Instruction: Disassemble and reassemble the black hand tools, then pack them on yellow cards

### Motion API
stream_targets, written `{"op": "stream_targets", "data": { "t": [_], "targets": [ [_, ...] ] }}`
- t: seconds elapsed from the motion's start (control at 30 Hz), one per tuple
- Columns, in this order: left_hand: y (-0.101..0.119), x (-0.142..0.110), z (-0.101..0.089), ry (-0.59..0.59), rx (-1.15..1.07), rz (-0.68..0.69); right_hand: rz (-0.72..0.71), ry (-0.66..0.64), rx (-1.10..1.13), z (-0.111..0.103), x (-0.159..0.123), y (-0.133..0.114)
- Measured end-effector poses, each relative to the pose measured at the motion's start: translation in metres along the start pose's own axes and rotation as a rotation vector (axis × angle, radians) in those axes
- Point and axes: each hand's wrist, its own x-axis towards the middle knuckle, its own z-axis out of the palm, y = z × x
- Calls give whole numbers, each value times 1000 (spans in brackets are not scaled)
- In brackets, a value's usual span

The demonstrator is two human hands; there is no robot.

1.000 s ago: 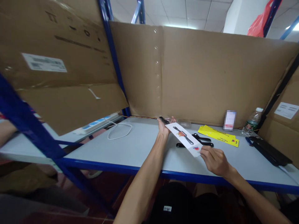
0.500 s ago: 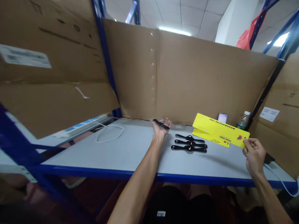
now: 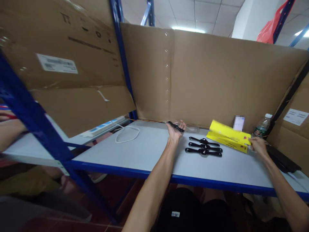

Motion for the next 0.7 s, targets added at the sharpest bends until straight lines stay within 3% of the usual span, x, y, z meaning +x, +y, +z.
{"op": "stream_targets", "data": {
  "t": [0.1, 0.17, 0.27, 0.37, 0.43, 0.57, 0.7],
  "targets": [
    [0, 2, -1, 18, 5, 7, 29, -82, -653, -2, -13, 2],
    [-1, 3, -1, 19, 5, 15, -65, -66, -802, -3, -26, -12],
    [-2, 4, -2, 10, 4, 11, -290, -58, -677, 8, -42, -52],
    [-3, 3, -3, -3, 14, -2, -560, -191, -425, 35, -47, -89],
    [-4, 3, -4, 0, 27, 0, -610, -291, -434, 54, -42, -100],
    [-6, 4, -5, 2, 44, 1, -490, -578, -672, 72, -13, -81],
    [-8, 7, -5, -21, 68, -14, -356, -782, -680, 69, 12, -43]
  ]
}}
